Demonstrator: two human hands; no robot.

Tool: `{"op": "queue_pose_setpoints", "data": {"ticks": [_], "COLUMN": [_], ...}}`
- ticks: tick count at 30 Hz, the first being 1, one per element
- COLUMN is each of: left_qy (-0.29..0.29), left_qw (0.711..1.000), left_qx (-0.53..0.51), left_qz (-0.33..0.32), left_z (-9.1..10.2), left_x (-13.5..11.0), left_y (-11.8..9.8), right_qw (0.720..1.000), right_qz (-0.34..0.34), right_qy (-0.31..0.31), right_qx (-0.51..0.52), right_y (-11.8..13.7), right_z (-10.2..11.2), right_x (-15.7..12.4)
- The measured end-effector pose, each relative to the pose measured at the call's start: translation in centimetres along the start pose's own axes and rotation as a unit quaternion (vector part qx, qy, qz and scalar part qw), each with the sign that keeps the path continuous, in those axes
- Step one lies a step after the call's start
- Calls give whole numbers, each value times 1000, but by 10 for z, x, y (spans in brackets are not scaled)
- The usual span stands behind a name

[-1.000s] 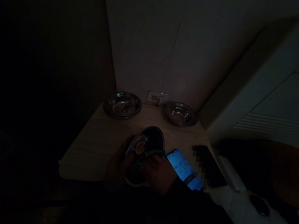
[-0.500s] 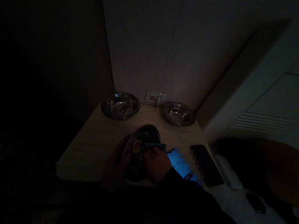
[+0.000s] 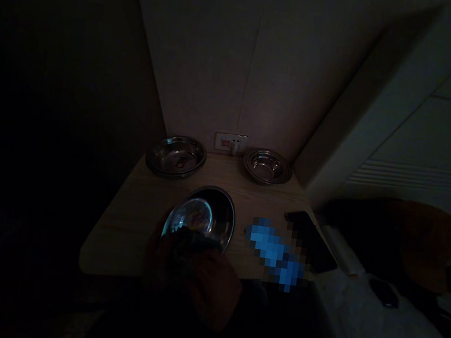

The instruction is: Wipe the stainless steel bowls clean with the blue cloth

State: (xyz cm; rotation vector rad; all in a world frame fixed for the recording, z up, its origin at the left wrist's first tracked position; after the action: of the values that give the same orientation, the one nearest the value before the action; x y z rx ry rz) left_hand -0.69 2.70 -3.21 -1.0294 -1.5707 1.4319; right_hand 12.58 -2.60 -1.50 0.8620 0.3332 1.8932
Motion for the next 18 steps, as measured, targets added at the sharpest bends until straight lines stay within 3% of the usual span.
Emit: {"op": "queue_pose_setpoints", "data": {"ticks": [3,8,10,14,18], "left_qy": [14,-3,-13,-25,-5], "left_qw": [1000,1000,1000,998,999], "left_qx": [-9,16,24,41,31], "left_qz": [9,10,16,46,41], "left_z": [-2,-5,-5,-8,-15], "left_x": [4,12,12,8,3], "left_y": [-1,-7,-7,-1,3], "right_qw": [981,972,973,979,997], "right_qz": [99,126,117,74,8], "right_qy": [62,70,72,76,60], "right_qx": [-157,-184,-186,-177,47], "right_y": [-32,-68,-66,-41,-9], "right_z": [14,33,32,26,15], "right_x": [21,66,66,35,17]}}
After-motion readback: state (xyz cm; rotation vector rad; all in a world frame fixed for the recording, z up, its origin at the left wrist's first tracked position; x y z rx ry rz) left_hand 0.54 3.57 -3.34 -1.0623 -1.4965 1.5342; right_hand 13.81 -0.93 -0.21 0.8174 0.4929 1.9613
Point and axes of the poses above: each hand's wrist, its own x-axis towards the middle knuckle, its own z-axis out of the back of the hand, y = z × x, the point moved 2 cm from there along x, towards the middle knuckle, and after that the axes turned 11 degrees about -y, right-handed, at the moved point
